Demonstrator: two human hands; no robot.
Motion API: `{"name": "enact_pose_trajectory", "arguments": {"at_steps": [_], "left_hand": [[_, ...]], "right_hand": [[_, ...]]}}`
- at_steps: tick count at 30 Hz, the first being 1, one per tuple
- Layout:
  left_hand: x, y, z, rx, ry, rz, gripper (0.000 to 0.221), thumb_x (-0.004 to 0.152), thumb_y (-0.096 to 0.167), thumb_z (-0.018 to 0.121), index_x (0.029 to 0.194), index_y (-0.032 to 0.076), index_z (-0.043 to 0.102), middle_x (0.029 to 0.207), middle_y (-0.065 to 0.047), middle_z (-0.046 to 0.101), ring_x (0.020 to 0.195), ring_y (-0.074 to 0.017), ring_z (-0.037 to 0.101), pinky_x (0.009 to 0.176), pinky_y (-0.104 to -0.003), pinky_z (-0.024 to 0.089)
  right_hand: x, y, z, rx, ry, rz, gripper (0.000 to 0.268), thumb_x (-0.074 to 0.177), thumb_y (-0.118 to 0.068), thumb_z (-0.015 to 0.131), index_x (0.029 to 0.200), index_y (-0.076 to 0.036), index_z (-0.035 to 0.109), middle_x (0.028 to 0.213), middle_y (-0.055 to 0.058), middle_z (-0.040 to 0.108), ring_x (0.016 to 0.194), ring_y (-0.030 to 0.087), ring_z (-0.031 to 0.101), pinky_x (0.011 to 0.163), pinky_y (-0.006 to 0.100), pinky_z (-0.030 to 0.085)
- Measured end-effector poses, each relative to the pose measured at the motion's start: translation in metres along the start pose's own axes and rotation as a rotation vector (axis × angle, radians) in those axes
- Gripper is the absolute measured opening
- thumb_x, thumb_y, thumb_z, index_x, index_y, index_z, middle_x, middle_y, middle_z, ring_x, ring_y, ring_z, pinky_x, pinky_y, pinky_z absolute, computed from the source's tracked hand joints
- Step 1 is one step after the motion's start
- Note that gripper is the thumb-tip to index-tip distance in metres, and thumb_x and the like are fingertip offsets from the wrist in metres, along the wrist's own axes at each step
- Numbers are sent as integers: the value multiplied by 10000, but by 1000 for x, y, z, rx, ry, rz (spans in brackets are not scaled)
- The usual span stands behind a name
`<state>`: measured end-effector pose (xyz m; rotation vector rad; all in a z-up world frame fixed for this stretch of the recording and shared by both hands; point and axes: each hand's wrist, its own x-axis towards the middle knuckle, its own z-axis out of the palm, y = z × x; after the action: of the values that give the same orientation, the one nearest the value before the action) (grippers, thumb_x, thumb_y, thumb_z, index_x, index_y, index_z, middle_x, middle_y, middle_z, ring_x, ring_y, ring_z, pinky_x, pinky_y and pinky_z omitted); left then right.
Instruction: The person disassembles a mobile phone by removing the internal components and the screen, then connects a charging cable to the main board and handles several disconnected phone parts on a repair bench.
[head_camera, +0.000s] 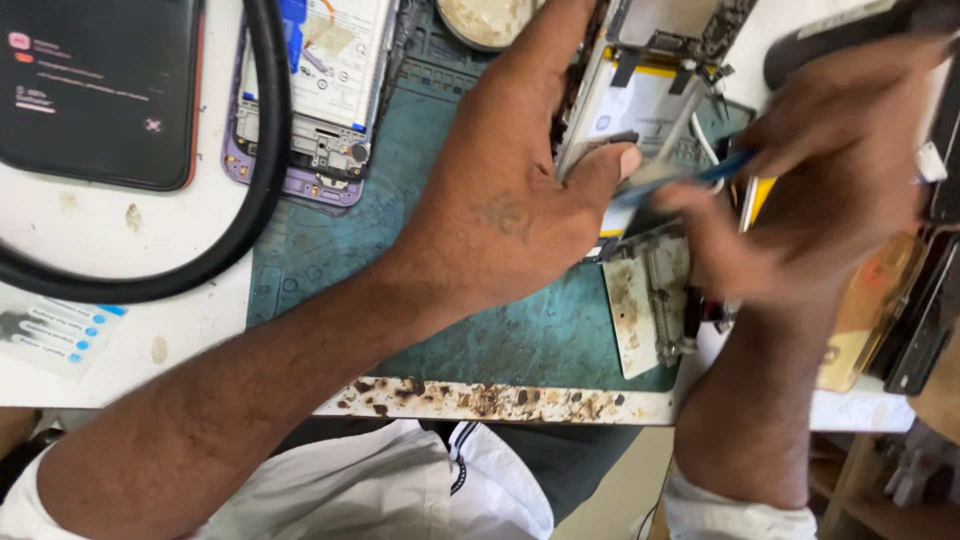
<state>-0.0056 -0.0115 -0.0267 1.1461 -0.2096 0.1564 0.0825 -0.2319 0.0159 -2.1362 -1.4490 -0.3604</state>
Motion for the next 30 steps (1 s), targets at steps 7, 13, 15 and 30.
{"name": "enact_pose_trajectory", "arguments": {"at_steps": [7,13,15,30], "left_hand": [[1,2,-6,52,-6,25,531,1036,-166,616,1476,16,382,1341,-121,638,1299,-190,626,1175,-305,515],[12,22,-2,-214,59,-369,591,907,-97,612,1452,-7,402,1234,-130,677,1129,-186,721,981,-339,649],[12,36,-3,-169,2,-314,638,942,-81,610,1518,-10,344,1282,-131,667,1171,-172,704,1064,-325,625],[4,33,-12,-135,-126,-157,643,1080,-53,630,1583,-15,230,1434,-172,582,1333,-193,587,1216,-350,537]], "right_hand": [[2,-8,2,82,33,69,477,808,-230,947,873,-15,527,1002,167,498,782,210,447,624,320,347],[-12,2,-15,34,20,245,390,864,-122,879,997,-32,524,988,114,512,813,228,478,655,340,364],[-15,4,-22,-13,-18,356,370,870,-101,853,1035,-23,531,1000,113,505,809,214,475,658,325,363],[-35,6,-12,-196,-73,493,272,912,62,693,1169,21,616,1088,92,513,868,140,501,750,238,401]]}}
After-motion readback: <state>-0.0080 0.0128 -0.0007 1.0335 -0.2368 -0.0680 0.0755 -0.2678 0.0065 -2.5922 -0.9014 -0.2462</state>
